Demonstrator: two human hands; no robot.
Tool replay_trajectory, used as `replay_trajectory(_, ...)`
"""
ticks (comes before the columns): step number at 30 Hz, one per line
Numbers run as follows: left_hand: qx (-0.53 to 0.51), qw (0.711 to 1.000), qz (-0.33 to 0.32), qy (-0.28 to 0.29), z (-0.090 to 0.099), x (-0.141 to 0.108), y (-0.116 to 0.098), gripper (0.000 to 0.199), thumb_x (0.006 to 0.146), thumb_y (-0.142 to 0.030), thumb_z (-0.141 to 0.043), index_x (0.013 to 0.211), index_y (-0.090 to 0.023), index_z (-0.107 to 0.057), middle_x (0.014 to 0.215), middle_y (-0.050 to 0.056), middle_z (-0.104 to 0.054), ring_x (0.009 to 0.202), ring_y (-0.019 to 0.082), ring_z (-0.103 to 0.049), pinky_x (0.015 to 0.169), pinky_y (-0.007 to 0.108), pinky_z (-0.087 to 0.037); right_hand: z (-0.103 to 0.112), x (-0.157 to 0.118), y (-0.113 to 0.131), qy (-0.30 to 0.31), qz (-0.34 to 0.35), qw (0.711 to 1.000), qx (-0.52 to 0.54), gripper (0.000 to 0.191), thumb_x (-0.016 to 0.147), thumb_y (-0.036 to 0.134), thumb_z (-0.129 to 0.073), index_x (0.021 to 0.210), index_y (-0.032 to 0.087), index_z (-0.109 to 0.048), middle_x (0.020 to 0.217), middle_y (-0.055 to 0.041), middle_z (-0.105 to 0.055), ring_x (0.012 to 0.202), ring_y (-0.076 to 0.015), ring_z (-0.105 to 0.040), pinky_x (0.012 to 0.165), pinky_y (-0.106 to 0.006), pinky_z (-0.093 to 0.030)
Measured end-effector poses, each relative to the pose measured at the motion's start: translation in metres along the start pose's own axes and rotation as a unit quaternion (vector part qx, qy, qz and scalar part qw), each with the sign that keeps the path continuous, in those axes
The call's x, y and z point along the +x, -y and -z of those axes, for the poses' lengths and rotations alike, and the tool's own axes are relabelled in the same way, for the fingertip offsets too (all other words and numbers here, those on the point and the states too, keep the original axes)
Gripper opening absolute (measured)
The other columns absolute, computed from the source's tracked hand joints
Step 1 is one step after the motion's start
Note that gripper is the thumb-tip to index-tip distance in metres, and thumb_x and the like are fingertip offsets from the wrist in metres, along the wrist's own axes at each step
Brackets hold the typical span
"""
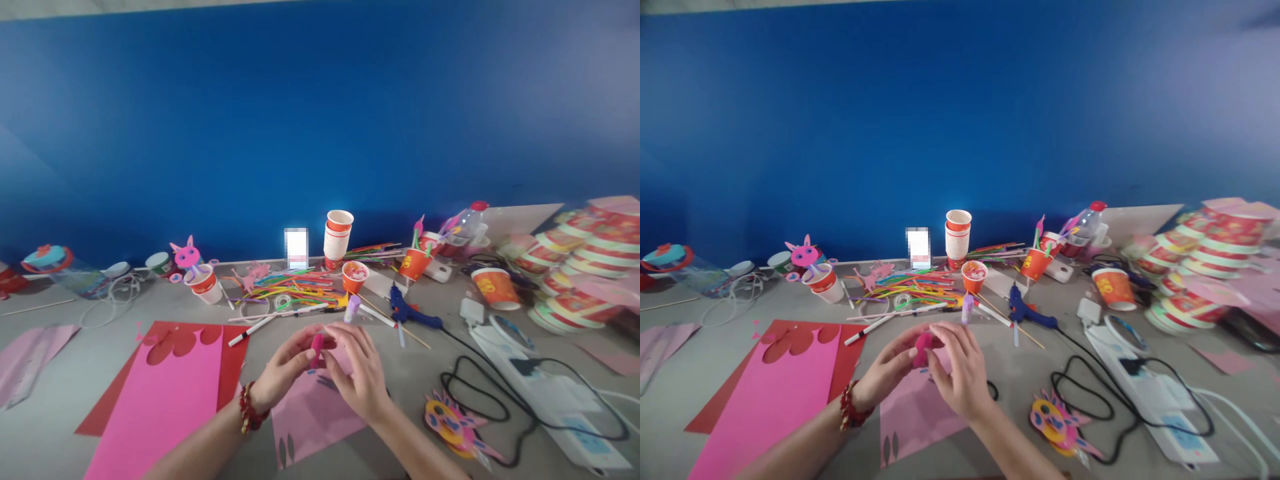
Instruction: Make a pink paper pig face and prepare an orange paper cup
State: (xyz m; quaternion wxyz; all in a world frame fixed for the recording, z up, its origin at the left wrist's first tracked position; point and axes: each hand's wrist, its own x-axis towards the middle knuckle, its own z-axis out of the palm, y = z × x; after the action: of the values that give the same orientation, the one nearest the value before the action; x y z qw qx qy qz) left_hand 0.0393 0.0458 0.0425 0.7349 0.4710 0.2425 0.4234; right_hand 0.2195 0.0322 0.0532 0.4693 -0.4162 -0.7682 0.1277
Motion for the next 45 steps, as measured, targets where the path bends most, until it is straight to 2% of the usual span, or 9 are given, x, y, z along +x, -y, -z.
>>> replay_trajectory(5,0.024,1.0,-0.004,0.012,-0.001,-0.002,-0.001,0.041,0.093,-0.033,-0.056,0.133,-0.024,-0.052,0.132,0.014,-0.06,0.117,0.03,-0.059,0.098,0.05,-0.049,0.001,0.004,-0.006,0.016,-0.035,0.998,0.052,0.014,0.093,0.017,-0.051,0.1,0.024,-0.062,0.103,-0.0087,-0.063,0.098,-0.0241,-0.059,0.084,-0.039,-0.051)
replay_trajectory(8,0.176,0.983,-0.042,0.005,0.0,-0.006,-0.001,0.039,0.096,-0.034,-0.049,0.134,-0.023,-0.052,0.134,0.014,-0.058,0.116,0.028,-0.061,0.099,0.047,-0.05,0.0,0.0,-0.01,-0.003,-0.032,0.997,0.071,0.014,0.092,0.015,-0.052,0.096,0.024,-0.061,0.098,-0.0073,-0.063,0.096,-0.0224,-0.06,0.085,-0.036,-0.05)
replay_trajectory(13,0.514,0.841,-0.166,-0.036,0.004,-0.012,-0.003,0.042,0.097,-0.018,-0.042,0.137,-0.028,-0.048,0.125,0.011,-0.065,0.114,0.023,-0.061,0.097,0.039,-0.05,0.008,-0.006,-0.011,0.016,0.069,0.997,0.039,0.028,0.087,0.005,-0.053,0.104,0.026,-0.061,0.097,-0.0062,-0.065,0.091,-0.0214,-0.061,0.083,-0.037,-0.051)
replay_trajectory(18,0.569,0.784,-0.25,0.016,0.008,-0.011,-0.004,0.049,0.095,-0.012,-0.043,0.14,-0.029,-0.043,0.128,0.01,-0.063,0.117,0.022,-0.06,0.1,0.035,-0.047,0.014,-0.009,-0.013,0.029,0.095,0.995,0.02,0.03,0.088,0.008,-0.055,0.109,0.028,-0.061,0.1,-0.0071,-0.066,0.093,-0.0229,-0.062,0.081,-0.039,-0.053)
replay_trajectory(25,0.472,0.86,-0.186,-0.052,0.006,-0.011,-0.001,0.032,0.097,-0.02,-0.043,0.123,-0.026,-0.061,0.109,0.009,-0.071,0.098,0.021,-0.067,0.087,0.031,-0.051,0.01,-0.001,-0.065,-0.172,-0.158,0.972,-0.012,0.034,0.091,0.033,-0.056,0.123,0.021,-0.051,0.114,-0.0122,-0.061,0.096,-0.0243,-0.062,0.081,-0.041,-0.054)
replay_trajectory(32,0.414,0.897,-0.143,-0.06,0.002,-0.007,-0.001,0.027,0.098,-0.027,-0.046,0.111,-0.025,-0.07,0.1,0.009,-0.073,0.092,0.02,-0.067,0.083,0.031,-0.051,-0.009,0.003,-0.113,-0.059,-0.198,0.978,-0.015,0.034,0.09,0.043,-0.05,0.109,0.016,-0.057,0.101,-0.0136,-0.065,0.094,-0.027,-0.063,0.073,-0.038,-0.054)
replay_trajectory(39,0.475,0.834,-0.278,-0.033,0.004,-0.001,-0.027,0.027,0.096,-0.028,-0.047,0.111,-0.026,-0.069,0.129,0.012,-0.062,0.118,0.028,-0.055,0.101,0.048,-0.041,-0.001,0.007,-0.059,0.118,-0.121,0.985,0.035,0.013,0.087,0.033,-0.054,0.09,0.021,-0.061,0.072,-0.0011,-0.065,0.065,-0.0189,-0.061,0.061,-0.026,-0.048)
replay_trajectory(42,0.381,0.883,-0.258,-0.095,-0.007,0.013,-0.03,0.029,0.095,-0.039,-0.049,0.098,-0.022,-0.072,0.115,0.012,-0.068,0.109,0.028,-0.059,0.098,0.046,-0.044,-0.002,0.005,-0.03,0.185,-0.106,0.971,0.104,0.011,0.09,0.031,-0.052,0.088,0.022,-0.058,0.07,0.0025,-0.062,0.061,-0.0144,-0.057,0.057,-0.021,-0.044)
replay_trajectory(45,0.193,0.951,-0.181,-0.159,-0.023,0.029,-0.025,0.042,0.098,-0.046,-0.041,0.084,-0.017,-0.068,0.067,0.006,-0.066,0.067,0.018,-0.062,0.065,0.03,-0.052,-0.008,0.003,-0.015,0.222,-0.123,0.944,0.211,0.015,0.094,0.034,-0.048,0.091,0.021,-0.056,0.069,0.003,-0.059,0.056,-0.0117,-0.052,0.052,-0.02,-0.041)
